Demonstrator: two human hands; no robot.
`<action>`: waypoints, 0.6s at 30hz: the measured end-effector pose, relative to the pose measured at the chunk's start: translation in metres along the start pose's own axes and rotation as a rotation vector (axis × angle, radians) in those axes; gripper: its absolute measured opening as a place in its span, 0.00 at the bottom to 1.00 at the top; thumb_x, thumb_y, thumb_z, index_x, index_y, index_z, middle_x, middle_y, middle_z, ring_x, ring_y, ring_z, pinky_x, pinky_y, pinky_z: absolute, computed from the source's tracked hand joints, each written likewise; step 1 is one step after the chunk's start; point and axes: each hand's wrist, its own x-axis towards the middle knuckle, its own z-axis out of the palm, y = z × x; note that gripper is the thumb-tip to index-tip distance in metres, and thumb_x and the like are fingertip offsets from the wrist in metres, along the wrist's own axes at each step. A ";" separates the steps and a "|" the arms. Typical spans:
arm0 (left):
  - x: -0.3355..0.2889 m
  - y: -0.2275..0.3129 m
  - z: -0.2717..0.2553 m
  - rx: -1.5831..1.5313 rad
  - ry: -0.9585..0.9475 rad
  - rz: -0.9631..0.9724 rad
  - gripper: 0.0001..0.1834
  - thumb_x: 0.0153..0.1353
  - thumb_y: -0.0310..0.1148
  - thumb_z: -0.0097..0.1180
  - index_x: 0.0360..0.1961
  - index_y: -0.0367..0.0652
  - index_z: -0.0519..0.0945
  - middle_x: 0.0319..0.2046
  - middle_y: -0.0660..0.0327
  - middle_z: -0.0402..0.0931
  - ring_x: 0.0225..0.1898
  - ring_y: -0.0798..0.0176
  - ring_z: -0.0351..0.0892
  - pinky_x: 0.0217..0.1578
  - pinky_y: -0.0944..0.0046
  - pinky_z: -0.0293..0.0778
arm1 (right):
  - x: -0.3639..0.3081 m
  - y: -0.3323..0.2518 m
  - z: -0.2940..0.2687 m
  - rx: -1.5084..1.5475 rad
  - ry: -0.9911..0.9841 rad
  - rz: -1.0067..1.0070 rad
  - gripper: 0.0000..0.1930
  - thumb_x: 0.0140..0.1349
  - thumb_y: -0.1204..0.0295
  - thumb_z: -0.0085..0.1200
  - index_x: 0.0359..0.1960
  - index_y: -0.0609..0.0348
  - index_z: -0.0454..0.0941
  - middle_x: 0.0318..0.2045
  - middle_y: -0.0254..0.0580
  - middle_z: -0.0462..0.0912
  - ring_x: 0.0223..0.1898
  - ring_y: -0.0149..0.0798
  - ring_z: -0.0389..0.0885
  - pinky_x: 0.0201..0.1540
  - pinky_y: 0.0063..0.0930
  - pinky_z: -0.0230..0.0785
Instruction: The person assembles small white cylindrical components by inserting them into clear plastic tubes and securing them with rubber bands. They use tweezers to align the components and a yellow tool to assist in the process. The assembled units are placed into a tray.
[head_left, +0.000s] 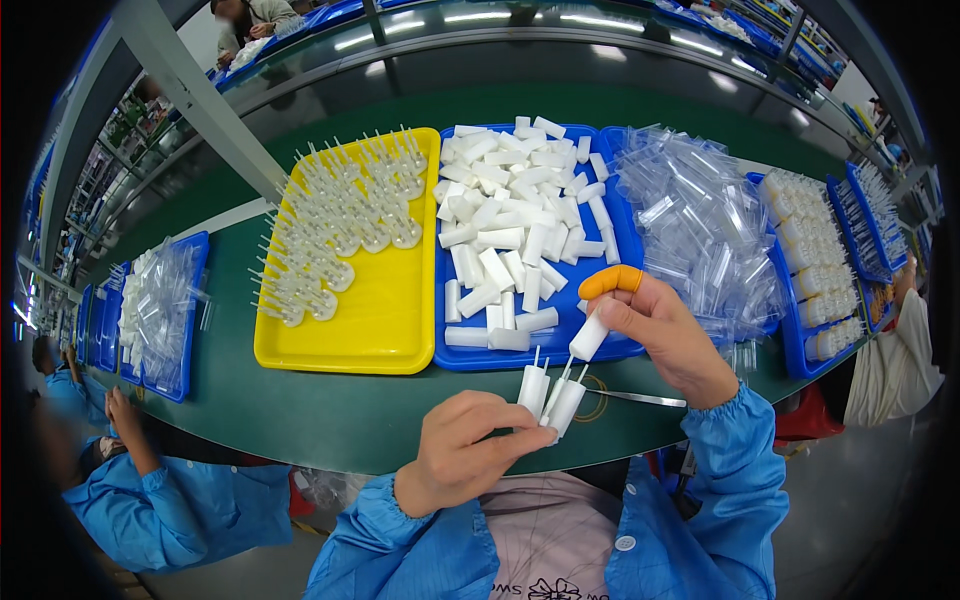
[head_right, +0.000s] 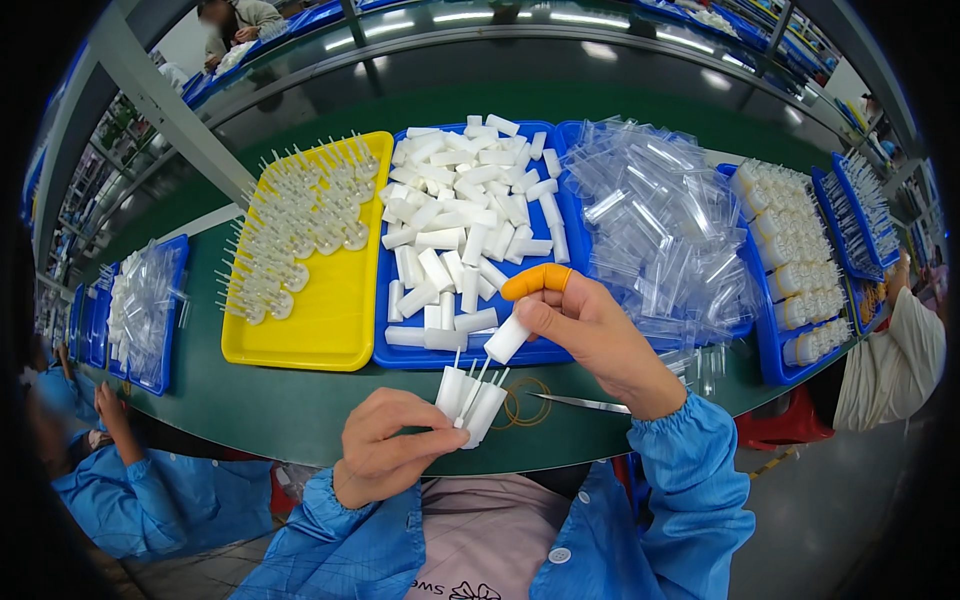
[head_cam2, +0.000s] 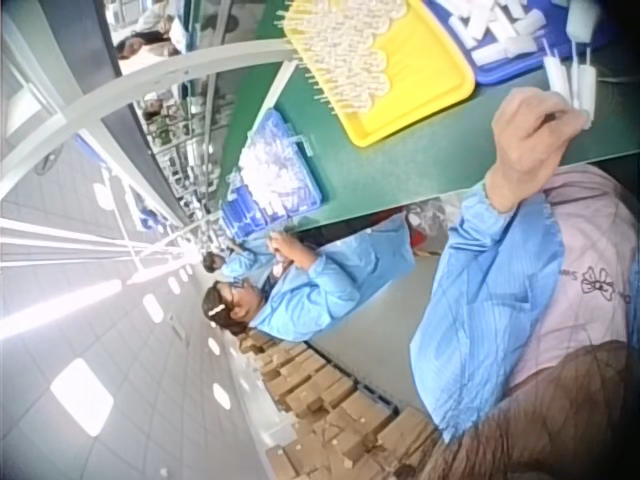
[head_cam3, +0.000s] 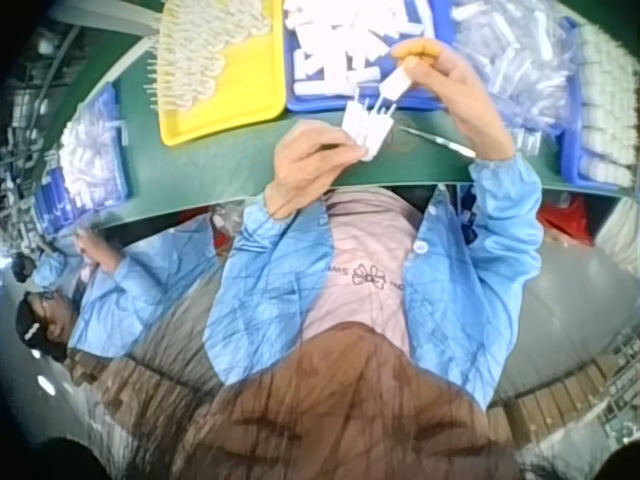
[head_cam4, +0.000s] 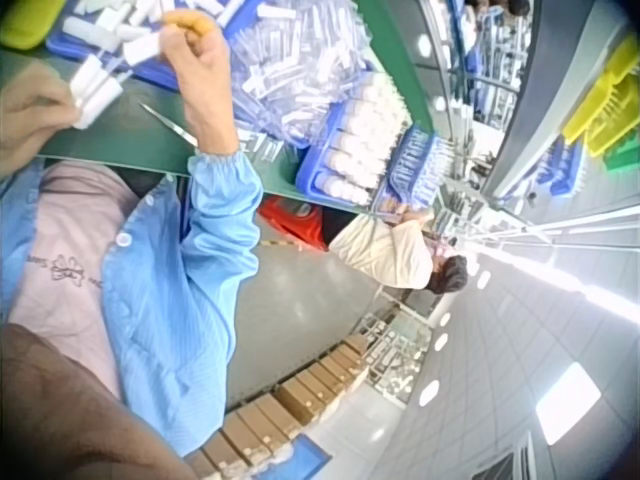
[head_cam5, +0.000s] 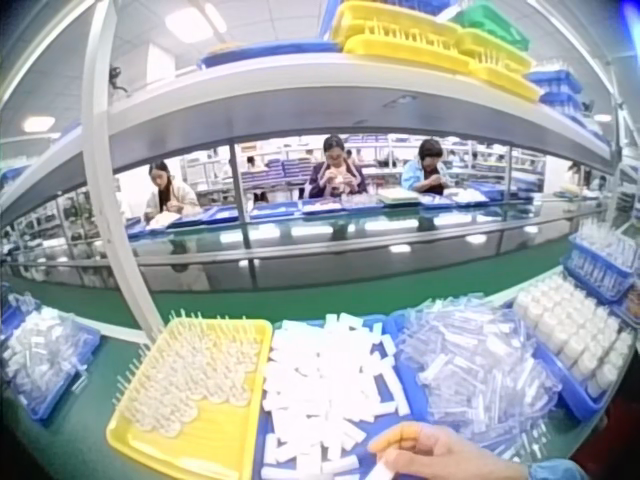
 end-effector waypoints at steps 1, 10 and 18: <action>0.000 0.000 0.000 -0.004 -0.003 0.001 0.20 0.36 0.23 0.57 0.36 0.45 0.84 0.32 0.65 0.77 0.28 0.62 0.73 0.29 0.65 0.70 | 0.000 0.000 0.000 0.005 0.003 -0.001 0.17 0.63 0.68 0.52 0.49 0.65 0.71 0.37 0.36 0.78 0.40 0.25 0.75 0.47 0.19 0.66; 0.003 0.001 0.000 -0.004 -0.042 0.001 0.19 0.37 0.23 0.57 0.36 0.45 0.84 0.32 0.65 0.77 0.29 0.62 0.73 0.29 0.66 0.71 | 0.000 0.002 -0.005 0.027 0.015 -0.027 0.18 0.60 0.69 0.57 0.48 0.65 0.71 0.35 0.34 0.78 0.38 0.25 0.75 0.45 0.18 0.67; 0.002 0.001 0.004 0.004 -0.057 0.014 0.19 0.37 0.24 0.58 0.36 0.45 0.84 0.32 0.65 0.77 0.29 0.62 0.73 0.29 0.66 0.70 | -0.005 0.010 -0.001 -0.012 -0.083 -0.023 0.12 0.59 0.69 0.59 0.41 0.61 0.76 0.32 0.31 0.77 0.35 0.23 0.73 0.42 0.17 0.66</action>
